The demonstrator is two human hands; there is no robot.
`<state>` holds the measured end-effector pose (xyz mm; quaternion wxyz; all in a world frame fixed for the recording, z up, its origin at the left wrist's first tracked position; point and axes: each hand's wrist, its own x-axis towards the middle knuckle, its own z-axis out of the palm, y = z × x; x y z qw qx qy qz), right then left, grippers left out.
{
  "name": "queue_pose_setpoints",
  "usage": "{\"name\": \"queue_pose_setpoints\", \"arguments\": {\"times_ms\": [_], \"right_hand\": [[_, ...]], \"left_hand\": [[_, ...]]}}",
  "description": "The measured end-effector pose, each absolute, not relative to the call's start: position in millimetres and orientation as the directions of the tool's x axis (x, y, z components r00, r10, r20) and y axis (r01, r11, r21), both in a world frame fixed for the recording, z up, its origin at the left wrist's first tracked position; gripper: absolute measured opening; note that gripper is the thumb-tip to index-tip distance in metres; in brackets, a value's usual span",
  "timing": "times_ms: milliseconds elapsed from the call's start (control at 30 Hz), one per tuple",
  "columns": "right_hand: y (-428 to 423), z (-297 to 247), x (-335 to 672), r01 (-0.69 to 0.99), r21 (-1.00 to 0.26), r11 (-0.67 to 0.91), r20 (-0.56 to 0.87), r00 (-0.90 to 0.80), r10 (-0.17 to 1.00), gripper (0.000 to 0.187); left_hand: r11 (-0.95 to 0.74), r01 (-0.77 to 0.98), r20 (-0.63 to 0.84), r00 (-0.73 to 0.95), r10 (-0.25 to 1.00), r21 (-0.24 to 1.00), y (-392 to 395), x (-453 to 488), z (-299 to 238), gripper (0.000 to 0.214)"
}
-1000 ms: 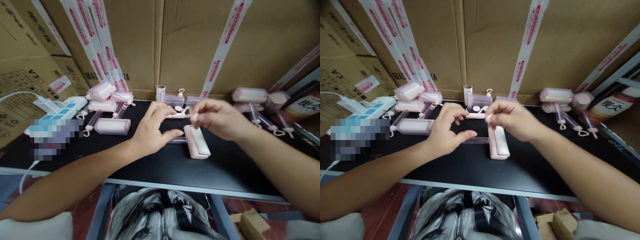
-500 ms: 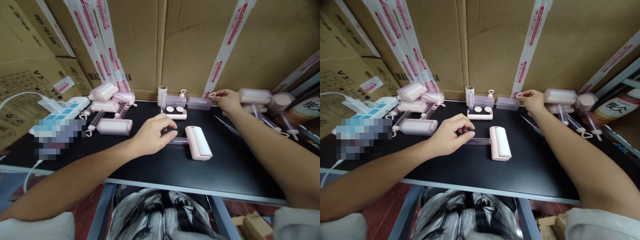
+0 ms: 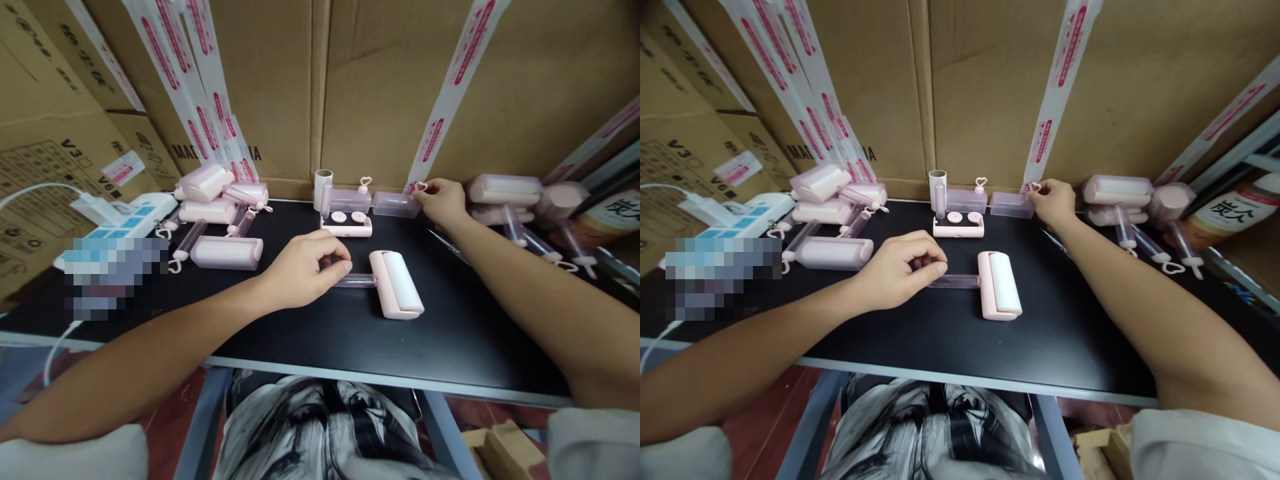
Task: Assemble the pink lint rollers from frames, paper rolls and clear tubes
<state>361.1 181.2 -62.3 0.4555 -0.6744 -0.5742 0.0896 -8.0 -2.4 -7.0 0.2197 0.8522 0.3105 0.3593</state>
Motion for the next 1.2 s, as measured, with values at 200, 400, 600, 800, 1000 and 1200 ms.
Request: {"name": "queue_pose_setpoints", "arguments": {"times_ms": [200, 400, 600, 800, 1000, 1200], "right_hand": [[192, -61, 352, 0.716, -0.697, 0.044, 0.434, 0.372, 0.821, 0.021], [191, -58, 352, 0.725, -0.688, 0.034, 0.435, 0.374, 0.819, 0.022], [172, -29, 339, 0.689, -0.718, 0.100, 0.510, 0.423, 0.749, 0.021], [82, -5, 291, 0.765, -0.557, 0.325, 0.492, -0.012, 0.871, 0.023], [-2, -26, 264, 0.714, -0.600, 0.361, 0.194, -0.307, 0.932, 0.074], [-10, -29, 256, 0.027, -0.987, -0.161, -0.163, -0.093, 0.982, 0.072]], "left_hand": [[-0.693, 0.383, 0.437, 0.566, 0.698, 0.611, -2, -9, -6, 0.010], [-0.693, 0.390, 0.433, 0.569, 0.699, 0.606, -2, -10, -5, 0.011], [-0.711, 0.500, 0.357, 0.630, 0.690, 0.494, 0, -17, -5, 0.018], [-0.758, 0.616, 0.098, 0.759, 0.644, 0.212, 3, -7, -15, 0.049], [-0.773, 0.634, 0.059, 0.771, 0.634, 0.025, 3, -1, -23, 0.029], [-0.735, 0.677, 0.318, 0.703, 0.636, -0.025, 5, -11, -22, 0.028]]}}
